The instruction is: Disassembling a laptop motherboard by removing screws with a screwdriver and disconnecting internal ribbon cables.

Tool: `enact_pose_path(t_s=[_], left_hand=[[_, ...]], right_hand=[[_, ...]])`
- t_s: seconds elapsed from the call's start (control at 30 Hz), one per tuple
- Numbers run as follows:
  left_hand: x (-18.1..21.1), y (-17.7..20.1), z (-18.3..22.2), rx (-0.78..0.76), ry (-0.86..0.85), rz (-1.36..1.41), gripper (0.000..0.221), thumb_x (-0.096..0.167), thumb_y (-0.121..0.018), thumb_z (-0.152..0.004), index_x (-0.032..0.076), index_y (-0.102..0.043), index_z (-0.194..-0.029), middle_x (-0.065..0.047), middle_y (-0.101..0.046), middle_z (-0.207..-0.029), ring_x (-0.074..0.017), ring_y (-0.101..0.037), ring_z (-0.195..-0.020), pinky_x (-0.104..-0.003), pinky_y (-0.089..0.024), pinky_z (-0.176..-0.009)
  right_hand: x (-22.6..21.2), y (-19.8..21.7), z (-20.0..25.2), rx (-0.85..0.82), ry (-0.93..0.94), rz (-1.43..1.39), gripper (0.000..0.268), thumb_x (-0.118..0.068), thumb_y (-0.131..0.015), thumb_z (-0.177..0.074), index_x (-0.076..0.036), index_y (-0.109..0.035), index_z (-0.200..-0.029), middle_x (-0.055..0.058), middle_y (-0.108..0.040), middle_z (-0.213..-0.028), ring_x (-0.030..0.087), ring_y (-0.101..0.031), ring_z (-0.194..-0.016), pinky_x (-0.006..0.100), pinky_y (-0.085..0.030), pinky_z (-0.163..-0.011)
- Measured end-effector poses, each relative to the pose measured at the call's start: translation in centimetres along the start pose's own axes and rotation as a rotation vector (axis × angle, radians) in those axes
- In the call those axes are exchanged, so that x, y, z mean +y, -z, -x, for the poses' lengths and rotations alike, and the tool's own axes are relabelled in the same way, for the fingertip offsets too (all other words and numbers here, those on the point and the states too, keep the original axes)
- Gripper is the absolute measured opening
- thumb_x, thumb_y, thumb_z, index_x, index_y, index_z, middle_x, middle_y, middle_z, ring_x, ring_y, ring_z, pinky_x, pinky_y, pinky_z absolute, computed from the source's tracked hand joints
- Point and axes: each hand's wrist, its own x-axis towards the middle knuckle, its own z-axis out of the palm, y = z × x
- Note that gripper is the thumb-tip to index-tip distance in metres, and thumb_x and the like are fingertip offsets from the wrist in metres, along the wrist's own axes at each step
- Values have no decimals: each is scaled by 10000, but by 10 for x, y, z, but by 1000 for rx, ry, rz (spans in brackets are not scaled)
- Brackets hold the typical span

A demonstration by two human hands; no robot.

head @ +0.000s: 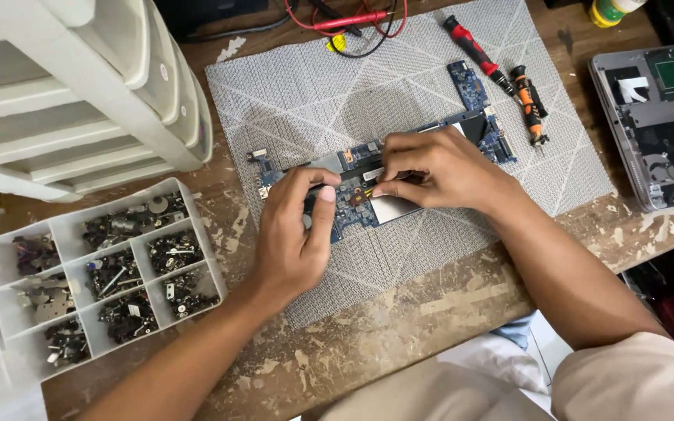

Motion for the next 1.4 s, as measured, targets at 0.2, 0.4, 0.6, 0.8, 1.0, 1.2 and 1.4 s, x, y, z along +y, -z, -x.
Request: enact_pose_path(t_s=[0.2, 0.4, 0.6, 0.8, 1.0, 1.2, 1.4], left_hand=[[-3, -1, 1, 2, 2, 0, 258, 173, -401, -1070, 21, -607, -1104, -166, -654, -972, -414, -673, -942, -521, -488, -883], [1, 1, 0, -18, 12, -6, 276, 167, -383, -1065, 6, -604, -1106, -179, -650, -974, -397, -673, -958, -530, -478, -909], [11, 3, -5, -13, 12, 13, 271, 152, -387, -1063, -2, -605, -1113, -175, -646, -979, -396, -675, -977, -532, -476, -929], [13, 5, -5, -25, 32, 9, 280, 163, -386, -1058, -3, -604, -1115, -178, -645, -987, -398, -672, -989, -534, -467, -941], [9, 2, -2, -38, 67, -8, 306, 190, -382, -1059, -1, -615, -1115, -178, -653, -989, -381, -668, -985, -521, -461, -945], [4, 1, 0, -48, 88, 2, 272, 150, -396, -1051, -3, -614, -1110, -188, -654, -1002, -403, -664, -988, -524, -462, -926], [1, 0, 2, -44, 81, -15, 236, 145, -427, -1046, 12, -615, -1099, -162, -660, -1018, -389, -669, -1007, -504, -462, -932]], right_hand=[[2, 1, 4, -81, -77, -159, 181, -67, -771, -838, 1, -680, -697, 109, -624, -703, 211, -580, -467, 267, -446, -405], [-7, 3, 5, -203, -216, -146, 129, 21, -714, -846, 44, -698, -720, 146, -635, -637, 229, -595, -411, 286, -494, -391], [-16, -13, 12, -287, -317, -285, 148, 21, -649, -879, 23, -669, -733, 115, -615, -608, 168, -585, -357, 219, -484, -324], [-29, -8, 6, -294, -421, -359, 158, 48, -590, -882, 36, -661, -742, 128, -635, -562, 169, -648, -361, 235, -516, -358], [-35, -12, 1, -165, -433, -303, 145, 69, -607, -864, 38, -652, -729, 133, -622, -535, 179, -626, -339, 240, -475, -328], [-33, -9, -2, -25, -394, -127, 144, -13, -709, -866, -3, -700, -722, 128, -641, -585, 195, -631, -397, 269, -469, -363], [-27, -3, 7, -113, -385, -197, 117, 4, -709, -852, 7, -727, -736, 153, -656, -614, 249, -670, -472, 287, -526, -423]])
